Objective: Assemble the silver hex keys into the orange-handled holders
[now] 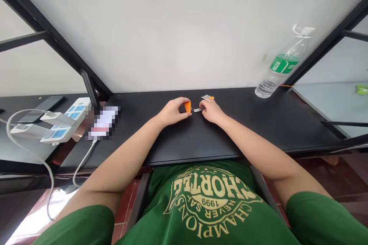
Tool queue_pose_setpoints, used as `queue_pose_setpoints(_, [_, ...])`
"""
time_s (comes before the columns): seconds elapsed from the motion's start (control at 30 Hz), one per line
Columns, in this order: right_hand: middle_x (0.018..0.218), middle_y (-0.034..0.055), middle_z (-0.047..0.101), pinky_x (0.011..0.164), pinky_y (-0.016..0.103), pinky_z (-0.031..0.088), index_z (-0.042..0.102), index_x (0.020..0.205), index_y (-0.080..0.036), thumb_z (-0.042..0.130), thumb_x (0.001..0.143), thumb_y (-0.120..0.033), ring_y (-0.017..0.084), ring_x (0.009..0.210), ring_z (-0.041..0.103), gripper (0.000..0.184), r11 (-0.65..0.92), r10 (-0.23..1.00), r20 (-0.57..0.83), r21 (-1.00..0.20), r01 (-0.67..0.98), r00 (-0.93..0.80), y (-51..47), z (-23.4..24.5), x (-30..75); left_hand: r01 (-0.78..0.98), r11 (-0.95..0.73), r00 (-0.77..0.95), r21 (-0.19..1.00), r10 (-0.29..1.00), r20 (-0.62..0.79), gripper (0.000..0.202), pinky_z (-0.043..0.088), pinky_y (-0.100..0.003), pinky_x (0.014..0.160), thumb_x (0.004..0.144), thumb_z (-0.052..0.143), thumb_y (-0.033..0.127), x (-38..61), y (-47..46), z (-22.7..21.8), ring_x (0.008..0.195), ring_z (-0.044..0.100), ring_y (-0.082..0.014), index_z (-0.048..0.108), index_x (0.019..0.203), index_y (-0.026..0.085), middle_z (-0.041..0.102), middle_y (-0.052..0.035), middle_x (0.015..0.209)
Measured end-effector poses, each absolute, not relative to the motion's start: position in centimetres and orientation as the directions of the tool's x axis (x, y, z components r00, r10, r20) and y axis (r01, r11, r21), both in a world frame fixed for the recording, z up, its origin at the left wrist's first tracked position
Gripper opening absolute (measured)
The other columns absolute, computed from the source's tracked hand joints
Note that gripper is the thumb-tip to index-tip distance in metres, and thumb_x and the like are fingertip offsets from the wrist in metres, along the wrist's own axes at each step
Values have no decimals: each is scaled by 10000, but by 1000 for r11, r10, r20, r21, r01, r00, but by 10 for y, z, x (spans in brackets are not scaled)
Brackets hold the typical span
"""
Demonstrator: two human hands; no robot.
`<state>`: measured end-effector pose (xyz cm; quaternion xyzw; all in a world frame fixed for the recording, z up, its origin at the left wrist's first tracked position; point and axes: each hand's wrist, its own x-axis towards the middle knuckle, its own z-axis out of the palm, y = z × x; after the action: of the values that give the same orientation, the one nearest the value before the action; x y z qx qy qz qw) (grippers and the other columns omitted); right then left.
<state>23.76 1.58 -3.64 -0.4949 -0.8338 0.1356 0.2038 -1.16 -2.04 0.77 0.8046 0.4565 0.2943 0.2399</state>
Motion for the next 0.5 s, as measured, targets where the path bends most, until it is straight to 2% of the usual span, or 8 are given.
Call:
queue_pose_setpoints(0.17, [1198, 138, 676, 990, 450, 483, 700, 1140, -182, 553, 860, -21, 322, 1185, 551, 356, 417, 909, 192, -441, 795, -370, 11, -34, 235, 589, -461, 402, 663, 880, 255, 539, 609, -401, 953, 804, 813, 442, -10, -21, 8, 1257, 670, -294, 670, 1286, 248, 722, -75, 1347])
queue_pose_setpoints(0.27, [1242, 140, 682, 1018, 468, 484, 714, 1133, -183, 589, 888, -76, 323, 1231, 559, 296, 461, 887, 284, -472, 752, -365, 4, -27, 235, 590, -481, 409, 649, 870, 274, 528, 597, -406, 1000, 806, 809, 436, -10, -22, 8, 1251, 673, -288, 673, 1277, 242, 724, -74, 1337])
queue_pose_setpoints(0.33, [1205, 123, 691, 989, 433, 509, 726, 1128, -184, 612, 947, -174, 279, 1133, 617, 215, 537, 843, 328, -562, 629, -427, -2, -21, 234, 590, -502, 416, 633, 860, 294, 512, 586, -408, 1024, 814, 803, 424, -9, -22, 9, 1230, 683, -283, 676, 1272, 235, 731, -75, 1316])
queue_pose_setpoints(0.4, [1144, 97, 699, 910, 382, 537, 743, 1125, -191, 648, 983, -307, 220, 966, 652, 206, 548, 816, 312, -686, 479, -487, -8, -17, 232, 588, -519, 423, 620, 851, 311, 497, 573, -411, 1048, 826, 793, 409, -8, -24, 10, 1205, 693, -275, 675, 1274, 229, 737, -74, 1295])
queue_pose_setpoints(0.5, [988, 50, 708, 749, 321, 529, 762, 1073, -201, 689, 965, -437, 163, 762, 632, 270, 400, 836, 194, -855, 329, -513, -14, -14, 227, 590, -528, 432, 611, 846, 313, 482, 557, -408, 1076, 832, 776, 390, -6, -26, 13, 1199, 697, -269, 672, 1271, 222, 740, -76, 1283])
